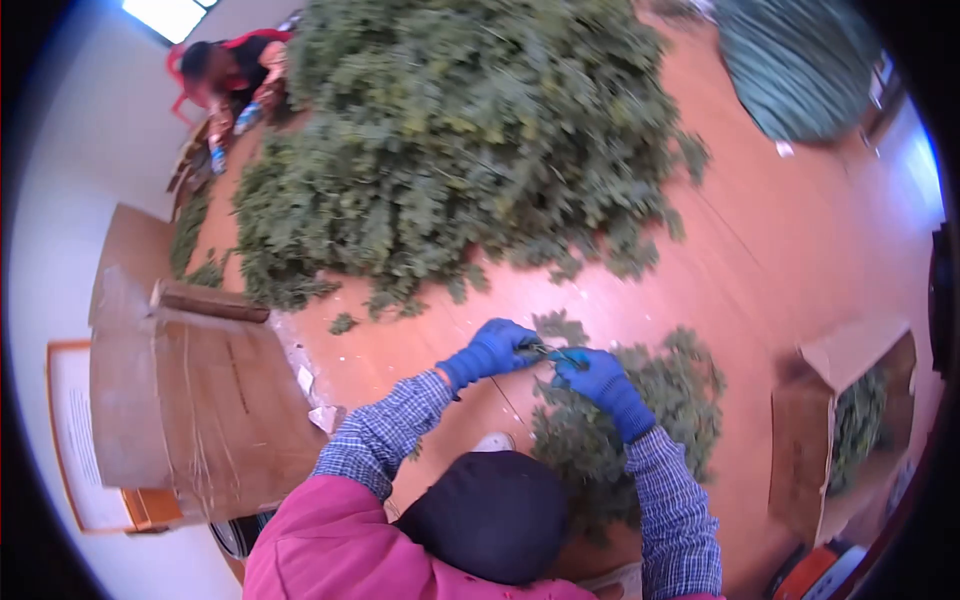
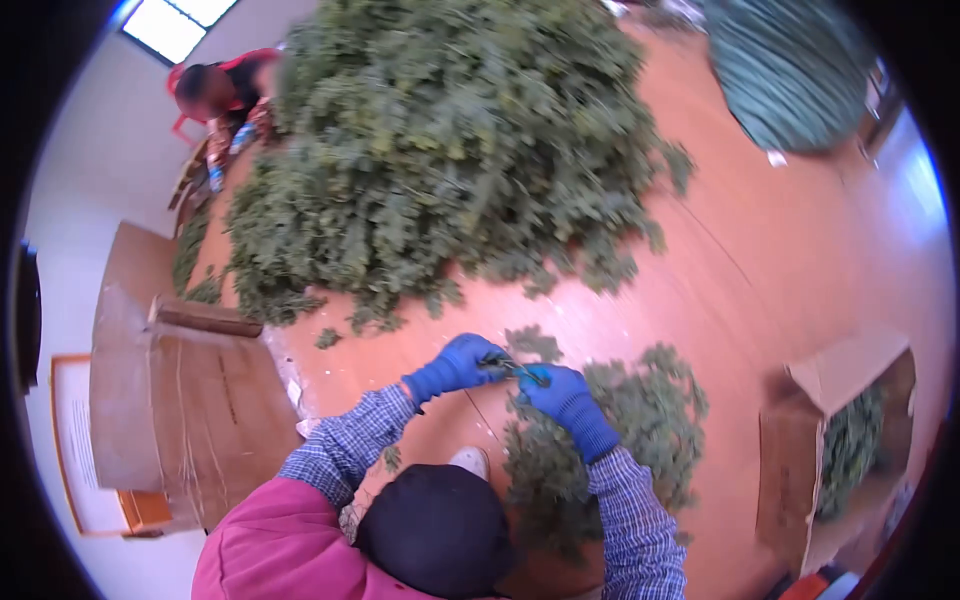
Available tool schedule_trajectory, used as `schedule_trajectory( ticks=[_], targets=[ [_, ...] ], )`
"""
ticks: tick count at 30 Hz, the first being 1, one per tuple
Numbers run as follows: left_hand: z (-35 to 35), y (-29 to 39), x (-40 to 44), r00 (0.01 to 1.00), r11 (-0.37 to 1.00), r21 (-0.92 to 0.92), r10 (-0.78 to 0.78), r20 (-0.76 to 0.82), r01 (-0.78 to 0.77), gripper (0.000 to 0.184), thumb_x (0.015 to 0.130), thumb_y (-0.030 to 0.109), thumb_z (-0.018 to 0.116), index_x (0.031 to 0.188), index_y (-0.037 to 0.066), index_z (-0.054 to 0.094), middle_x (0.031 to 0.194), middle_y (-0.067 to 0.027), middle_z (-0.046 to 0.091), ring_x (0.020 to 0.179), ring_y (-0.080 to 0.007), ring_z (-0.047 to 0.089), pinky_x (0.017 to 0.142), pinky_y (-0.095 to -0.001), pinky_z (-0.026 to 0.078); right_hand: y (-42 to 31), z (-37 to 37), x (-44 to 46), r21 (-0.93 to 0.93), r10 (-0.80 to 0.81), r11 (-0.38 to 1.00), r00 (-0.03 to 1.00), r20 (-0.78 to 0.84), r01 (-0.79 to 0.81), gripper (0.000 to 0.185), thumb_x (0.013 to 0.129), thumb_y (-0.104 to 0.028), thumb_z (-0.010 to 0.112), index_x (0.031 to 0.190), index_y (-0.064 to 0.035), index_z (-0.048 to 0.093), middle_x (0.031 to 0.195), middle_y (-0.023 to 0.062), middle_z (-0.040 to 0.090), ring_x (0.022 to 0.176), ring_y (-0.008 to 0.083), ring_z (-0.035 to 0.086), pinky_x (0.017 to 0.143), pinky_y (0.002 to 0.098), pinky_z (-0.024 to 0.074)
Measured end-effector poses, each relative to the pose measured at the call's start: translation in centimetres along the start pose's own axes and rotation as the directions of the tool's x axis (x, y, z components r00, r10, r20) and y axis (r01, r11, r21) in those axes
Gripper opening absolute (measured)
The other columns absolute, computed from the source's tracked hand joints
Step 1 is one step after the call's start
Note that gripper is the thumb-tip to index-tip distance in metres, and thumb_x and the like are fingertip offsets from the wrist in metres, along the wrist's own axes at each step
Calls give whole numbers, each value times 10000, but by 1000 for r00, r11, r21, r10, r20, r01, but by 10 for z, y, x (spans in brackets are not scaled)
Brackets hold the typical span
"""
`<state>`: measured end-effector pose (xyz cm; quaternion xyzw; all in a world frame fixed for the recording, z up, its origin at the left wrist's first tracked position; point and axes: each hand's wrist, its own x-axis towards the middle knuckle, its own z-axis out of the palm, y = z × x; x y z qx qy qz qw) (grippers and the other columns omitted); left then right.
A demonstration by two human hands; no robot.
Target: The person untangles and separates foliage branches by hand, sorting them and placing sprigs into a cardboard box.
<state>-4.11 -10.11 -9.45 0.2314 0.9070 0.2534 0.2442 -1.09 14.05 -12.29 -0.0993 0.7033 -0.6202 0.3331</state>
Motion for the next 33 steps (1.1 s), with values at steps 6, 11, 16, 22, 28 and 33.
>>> schedule_trajectory(
  ticks=[6,11,16,22,28,33],
  targets=[
    [-73,13,-60,987,999,44,-22,-158,30,1008,694,536,764,1470,90,301,1306,-188,542,1158,-355,546,976,-409,426,-111,-24,5,-595,-365,755,931,-31,276,854,700,-578,701,1366,-105,455,1242,237,547,1127,385,557,966,447,449],
    [-161,31,-67,866,963,232,230,-443,-137,1228,620,611,770,1501,40,134,1506,-279,190,1386,-439,229,1134,-470,223,-205,-26,19,-774,-725,371,681,104,513,1157,603,-602,755,1502,-145,188,1491,260,236,1339,425,323,1085,502,310],
    [-222,46,-50,779,806,588,410,-473,-67,1335,550,604,806,1508,50,59,1513,-291,144,1389,-467,193,1134,-504,203,-283,-20,53,-858,-796,160,577,179,487,1167,616,-642,722,1510,-149,156,1483,282,247,1328,442,340,1085,481,324],
    [-287,28,-87,754,907,420,282,-593,-8,1324,590,406,878,1514,62,-6,1564,-217,76,1450,-325,110,1167,-390,142,-309,-80,55,-853,-840,240,540,57,463,1142,632,-532,773,1506,-126,161,1500,252,254,1366,385,319,1110,436,306],
    [-288,-71,-152,454,986,25,-53,-889,166,1313,671,306,861,1486,36,-132,1554,-207,93,1437,-271,127,1134,-359,247,-260,-161,15,-737,-766,519,617,-177,432,1059,678,-331,813,1506,-109,191,1506,148,321,1300,311,438,1014,403,398],
    [-164,-142,-207,525,755,-631,-615,-589,177,1145,736,156,823,1476,-43,-27,1481,-221,270,1326,-251,371,1010,-361,426,-145,-187,-38,-499,-370,863,771,-519,78,979,742,-311,789,1499,-92,209,1434,147,422,1152,278,554,876,376,465]
  ],
)
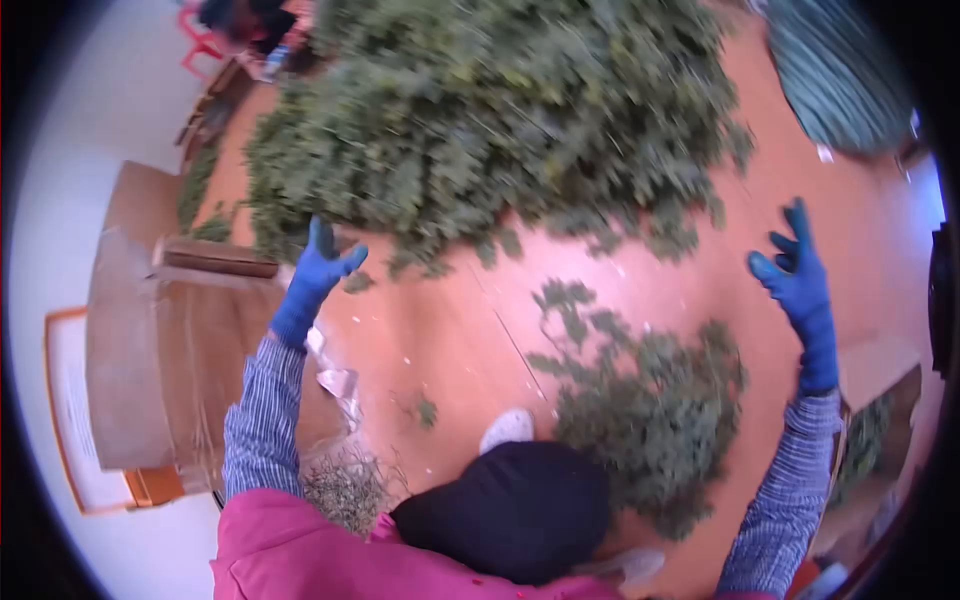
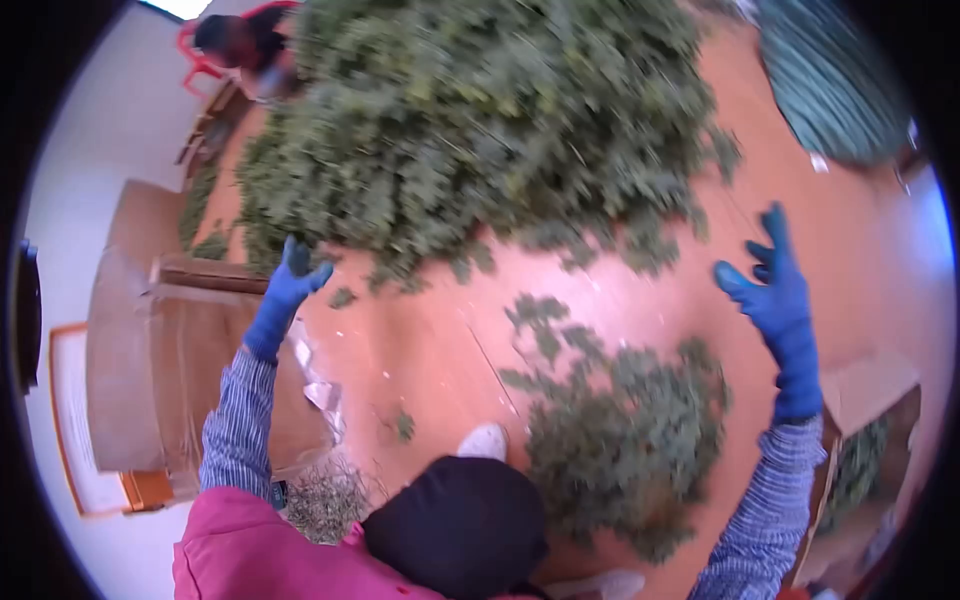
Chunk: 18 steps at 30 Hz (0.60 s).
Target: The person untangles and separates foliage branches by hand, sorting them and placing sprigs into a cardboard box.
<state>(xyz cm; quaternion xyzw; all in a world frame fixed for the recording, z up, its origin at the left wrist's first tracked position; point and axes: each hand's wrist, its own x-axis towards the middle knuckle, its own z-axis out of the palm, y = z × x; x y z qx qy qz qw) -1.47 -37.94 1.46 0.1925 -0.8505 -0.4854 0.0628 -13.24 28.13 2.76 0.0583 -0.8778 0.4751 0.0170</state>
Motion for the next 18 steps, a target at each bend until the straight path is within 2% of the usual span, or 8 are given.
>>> schedule_trajectory(
  ticks=[1,4,6,7,8,9,12,18],
  targets=[
    [22,-5,-25,954,980,-135,-105,280,147,1142,727,191,833,1475,-58,5,1494,-242,259,1379,-270,304,1073,-358,344,27,10,-21,7,82,996,988,131,-84,915,761,-284,775,1482,-69,254,1401,136,456,1085,228,574,840,351,486],
    [111,-53,-108,928,987,61,-163,334,151,1008,735,193,825,1489,8,182,1445,-170,407,1296,-236,435,1055,-353,363,28,57,-87,201,199,941,928,316,-271,652,805,-179,708,1379,-22,442,1142,124,643,798,117,631,726,261,532],
    [167,-8,-142,892,975,208,-25,451,-78,933,765,237,798,1490,60,237,1250,-126,601,1161,-191,558,1002,-340,426,24,82,-111,92,215,958,895,391,-270,635,818,-193,692,1378,-24,444,1160,141,643,822,134,644,744,285,544],
    [187,33,-152,810,957,105,-284,514,269,857,770,263,789,1465,80,322,1165,-110,645,1081,-179,605,940,-326,473,21,91,-122,90,231,954,891,391,-287,635,818,-193,692,1378,-24,444,1160,141,643,822,134,644,744,285,544],
    [207,25,-155,844,993,103,-5,537,-59,660,796,177,756,1381,86,464,1053,-50,673,880,-132,607,836,-338,496,18,97,-131,97,245,949,894,375,-300,627,825,-201,683,1379,-30,444,1164,148,641,835,148,654,761,297,548],
    [223,26,-150,840,993,102,-4,543,-61,660,796,177,756,1381,86,464,1053,-50,673,880,-132,607,836,-338,496,16,102,-134,107,249,947,902,352,-304,619,832,-209,675,1380,-36,445,1168,155,639,848,163,665,778,309,552],
    [262,23,-129,648,609,256,603,465,-751,526,688,208,781,1180,140,609,918,-84,636,825,-266,572,805,-387,451,17,109,-145,118,289,929,888,358,-350,600,850,-212,658,1386,-47,442,1187,162,630,921,188,670,838,320,542],
    [296,28,-112,499,307,396,449,741,-865,481,714,186,705,1186,214,614,921,-55,612,896,-248,545,901,-419,405,21,102,-160,167,246,936,914,323,-311,573,858,-213,649,1374,-52,459,1214,159,620,1027,190,643,915,325,509]
  ],
)
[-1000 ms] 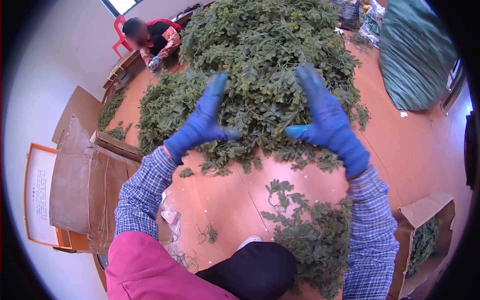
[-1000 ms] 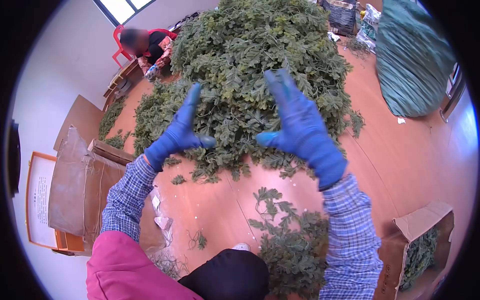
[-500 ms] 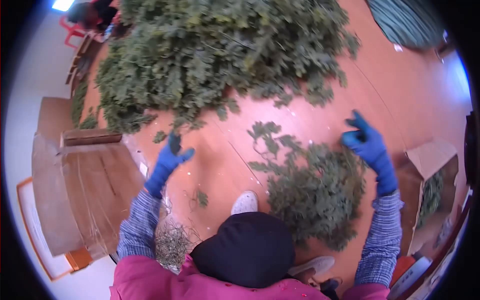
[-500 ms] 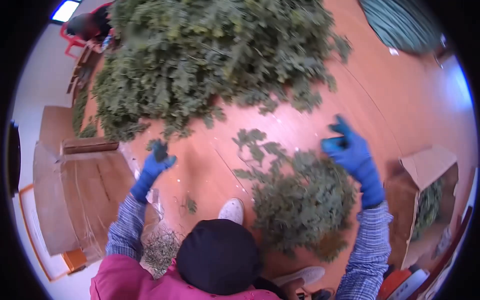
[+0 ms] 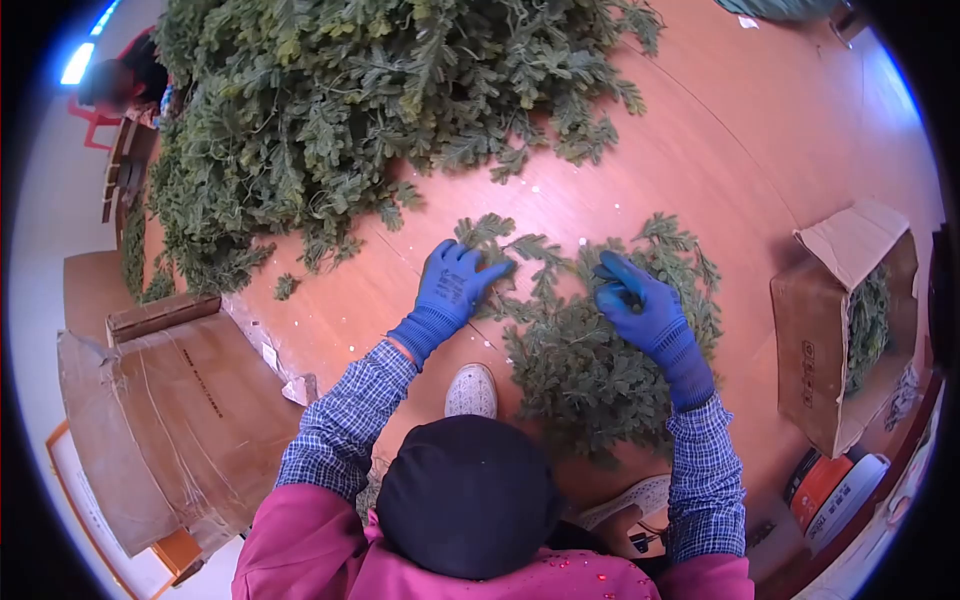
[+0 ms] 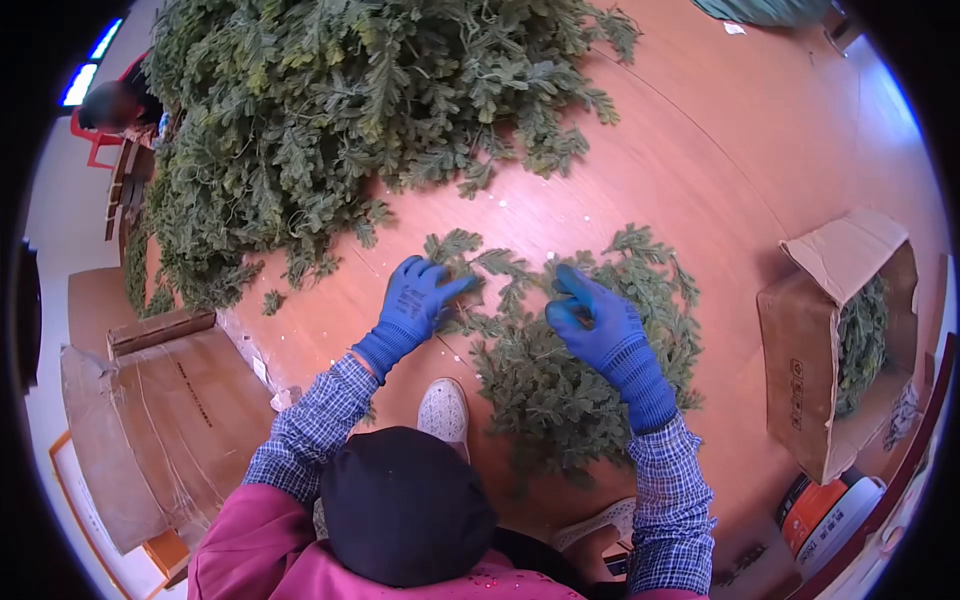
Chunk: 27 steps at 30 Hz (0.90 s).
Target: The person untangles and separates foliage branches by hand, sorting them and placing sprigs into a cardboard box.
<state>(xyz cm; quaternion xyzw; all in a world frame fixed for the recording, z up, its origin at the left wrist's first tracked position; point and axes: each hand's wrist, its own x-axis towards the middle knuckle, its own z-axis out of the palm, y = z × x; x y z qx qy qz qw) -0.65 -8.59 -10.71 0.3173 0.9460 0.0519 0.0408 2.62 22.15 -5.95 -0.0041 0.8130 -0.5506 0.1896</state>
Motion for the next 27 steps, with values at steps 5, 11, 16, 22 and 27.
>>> schedule_trajectory(
  ticks=[5,11,16,22,27],
  targets=[
    [41,-16,-1,993,993,65,90,73,-95,428,743,98,620,1154,214,640,833,-63,634,772,-250,557,868,-408,429,16,-4,-5,-115,-50,993,996,-72,42,553,850,-242,649,1343,-47,493,1221,164,613,1015,254,650,905,366,512],
    [-21,-44,0,981,911,-389,-181,-74,139,343,767,2,621,1078,135,676,842,-45,678,709,-246,624,767,-354,515,24,8,-1,-599,-251,785,965,-74,158,478,845,-330,610,1250,-80,558,1266,130,566,1166,274,547,1023,422,390],
    [-82,-37,9,912,31,-980,-371,172,197,296,922,216,612,1034,-58,630,909,-113,660,802,-203,636,793,-333,503,55,15,-3,-792,-213,587,976,51,170,453,832,-354,591,1203,-94,567,1282,115,553,1217,265,492,1059,437,322],
    [-106,-27,17,979,-390,-921,-177,103,27,371,865,254,677,1072,-37,576,921,-152,642,904,-319,624,907,-482,489,16,-19,9,-370,-221,908,975,-25,196,319,881,-272,583,1128,-77,634,1271,142,583,1059,283,617,933,406,486],
    [-101,-9,17,987,-699,-713,-146,74,-50,365,889,191,614,1184,-8,532,1109,-211,598,1053,-374,602,1008,-616,397,-47,-43,12,146,-342,901,875,-342,409,336,910,-284,589,1187,-99,632,1269,130,592,1035,258,643,901,375,520]
  ],
)
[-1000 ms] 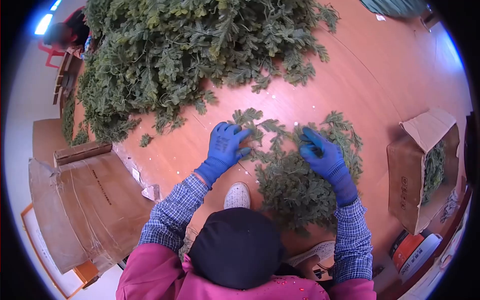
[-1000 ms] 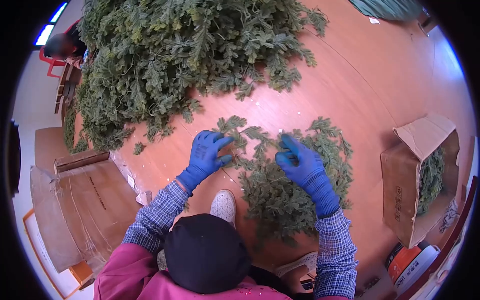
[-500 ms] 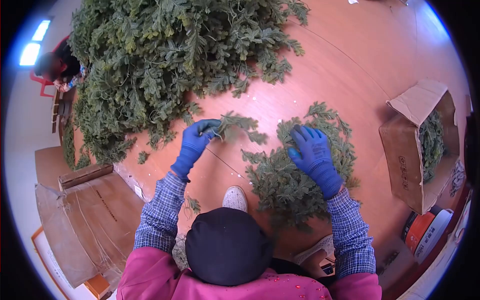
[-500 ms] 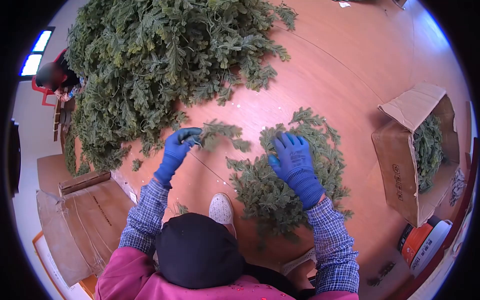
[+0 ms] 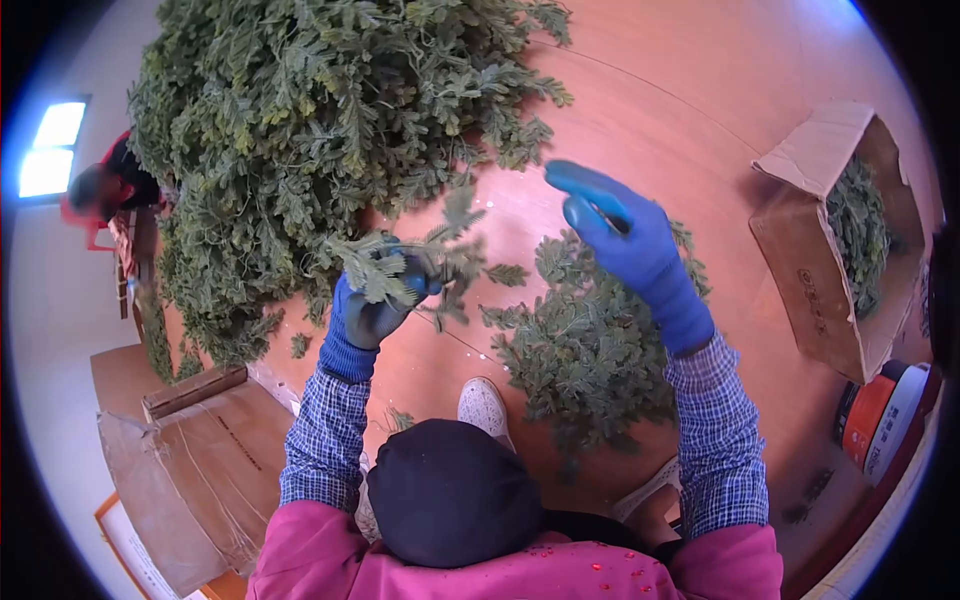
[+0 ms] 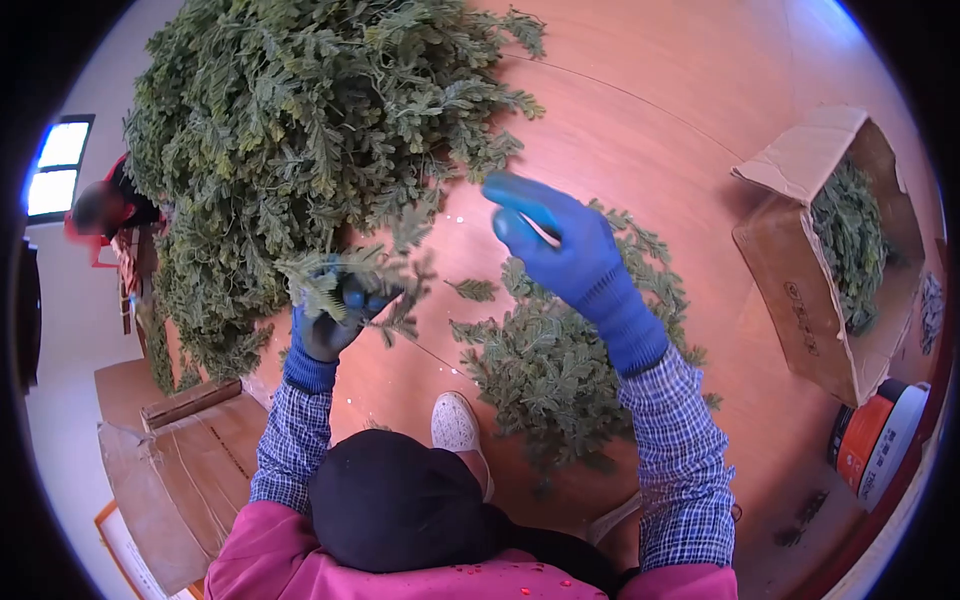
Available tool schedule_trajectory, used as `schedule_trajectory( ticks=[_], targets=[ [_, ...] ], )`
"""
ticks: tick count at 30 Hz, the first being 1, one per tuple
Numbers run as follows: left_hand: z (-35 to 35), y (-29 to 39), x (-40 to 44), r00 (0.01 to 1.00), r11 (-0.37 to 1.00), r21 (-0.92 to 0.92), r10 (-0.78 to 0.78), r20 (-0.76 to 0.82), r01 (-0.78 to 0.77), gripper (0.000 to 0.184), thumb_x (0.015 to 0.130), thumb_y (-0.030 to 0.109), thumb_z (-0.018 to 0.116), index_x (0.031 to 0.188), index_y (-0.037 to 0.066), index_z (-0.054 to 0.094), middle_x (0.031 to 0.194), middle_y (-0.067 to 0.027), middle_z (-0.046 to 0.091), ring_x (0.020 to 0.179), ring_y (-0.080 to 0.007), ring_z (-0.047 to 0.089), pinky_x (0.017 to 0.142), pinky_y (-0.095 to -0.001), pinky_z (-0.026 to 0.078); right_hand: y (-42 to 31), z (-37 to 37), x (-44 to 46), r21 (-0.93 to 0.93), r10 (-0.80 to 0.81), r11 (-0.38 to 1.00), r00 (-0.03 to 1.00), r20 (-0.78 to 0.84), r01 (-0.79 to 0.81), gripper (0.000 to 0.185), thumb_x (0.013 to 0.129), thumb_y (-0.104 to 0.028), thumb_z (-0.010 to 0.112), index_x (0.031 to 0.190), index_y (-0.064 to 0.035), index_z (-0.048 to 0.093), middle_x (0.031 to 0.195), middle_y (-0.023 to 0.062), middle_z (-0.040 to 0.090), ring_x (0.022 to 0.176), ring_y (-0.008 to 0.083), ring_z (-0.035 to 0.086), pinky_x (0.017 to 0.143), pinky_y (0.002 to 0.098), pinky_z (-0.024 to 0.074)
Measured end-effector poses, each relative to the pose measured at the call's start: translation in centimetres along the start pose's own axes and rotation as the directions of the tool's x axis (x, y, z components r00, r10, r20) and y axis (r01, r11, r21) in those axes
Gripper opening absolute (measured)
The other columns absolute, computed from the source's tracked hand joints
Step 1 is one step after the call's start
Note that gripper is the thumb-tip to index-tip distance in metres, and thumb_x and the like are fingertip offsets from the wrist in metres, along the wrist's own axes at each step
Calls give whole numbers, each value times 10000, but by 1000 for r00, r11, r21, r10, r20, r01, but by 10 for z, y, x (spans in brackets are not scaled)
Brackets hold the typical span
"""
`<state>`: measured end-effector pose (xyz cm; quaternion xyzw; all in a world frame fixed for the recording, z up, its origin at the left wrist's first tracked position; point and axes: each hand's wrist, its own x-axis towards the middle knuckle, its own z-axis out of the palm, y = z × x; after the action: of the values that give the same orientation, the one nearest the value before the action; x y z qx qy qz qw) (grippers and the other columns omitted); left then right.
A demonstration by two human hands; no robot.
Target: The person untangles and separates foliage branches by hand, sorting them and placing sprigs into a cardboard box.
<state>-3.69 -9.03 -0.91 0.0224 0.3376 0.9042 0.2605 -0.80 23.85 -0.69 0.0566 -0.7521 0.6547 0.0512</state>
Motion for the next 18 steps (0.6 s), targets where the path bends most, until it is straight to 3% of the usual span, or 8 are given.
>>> schedule_trajectory(
  ticks=[2,3,8,10,11,12,15,18],
  targets=[
    [16,-10,4,992,995,73,-76,104,69,347,913,183,564,1186,-29,525,1117,-230,600,1045,-373,606,993,-582,431,-7,0,14,98,-6,995,1000,-3,7,359,913,-298,597,1224,-121,620,1274,118,591,1061,242,634,925,368,509],
    [22,-13,12,948,992,73,-117,297,100,351,919,181,542,1189,-43,524,1106,-237,605,1050,-379,606,960,-570,459,-8,0,20,113,-42,993,995,89,32,372,913,-285,605,1258,-145,599,1281,108,588,1073,229,628,937,364,503],
    [26,-24,7,962,944,270,-232,143,187,327,952,225,482,1150,-30,537,1017,-223,631,925,-377,640,904,-569,481,2,15,24,41,10,999,907,420,-31,423,922,-216,598,1335,-145,537,1348,89,543,1164,187,560,1026,344,432],
    [35,-38,6,968,972,53,-231,96,227,314,959,259,470,1132,6,540,955,-199,641,812,-340,643,850,-516,516,24,22,23,106,53,980,739,672,-167,446,912,-220,610,1345,-153,525,1368,108,523,1203,221,541,1061,370,402],
    [36,-42,10,944,944,-70,-316,91,323,313,974,322,461,1124,62,549,923,-161,648,722,-291,613,791,-477,531,40,29,17,247,-177,969,785,594,32,477,892,-270,642,1335,-135,530,1306,125,571,1154,215,575,1020,354,436],
    [40,-46,14,944,943,-72,-318,89,325,313,974,322,461,1124,62,549,923,-161,648,722,-291,613,791,-477,531,41,29,12,247,-174,969,785,594,28,477,892,-270,642,1335,-135,530,1306,125,571,1154,215,575,1020,354,436],
    [51,-62,18,926,960,-95,-281,-254,265,305,972,394,475,1035,115,582,862,-75,630,601,-134,523,721,-365,470,35,27,-2,-83,148,988,692,707,-127,433,825,-335,727,1157,-70,642,990,72,697,837,132,615,801,308,501],
    [46,-65,21,904,934,-156,-352,-243,321,313,969,351,486,1133,98,570,932,-91,645,610,-133,516,744,-357,473,41,16,-15,-41,430,867,704,565,-497,353,816,-323,734,1046,-57,695,916,71,706,777,100,601,754,292,497]
  ],
)
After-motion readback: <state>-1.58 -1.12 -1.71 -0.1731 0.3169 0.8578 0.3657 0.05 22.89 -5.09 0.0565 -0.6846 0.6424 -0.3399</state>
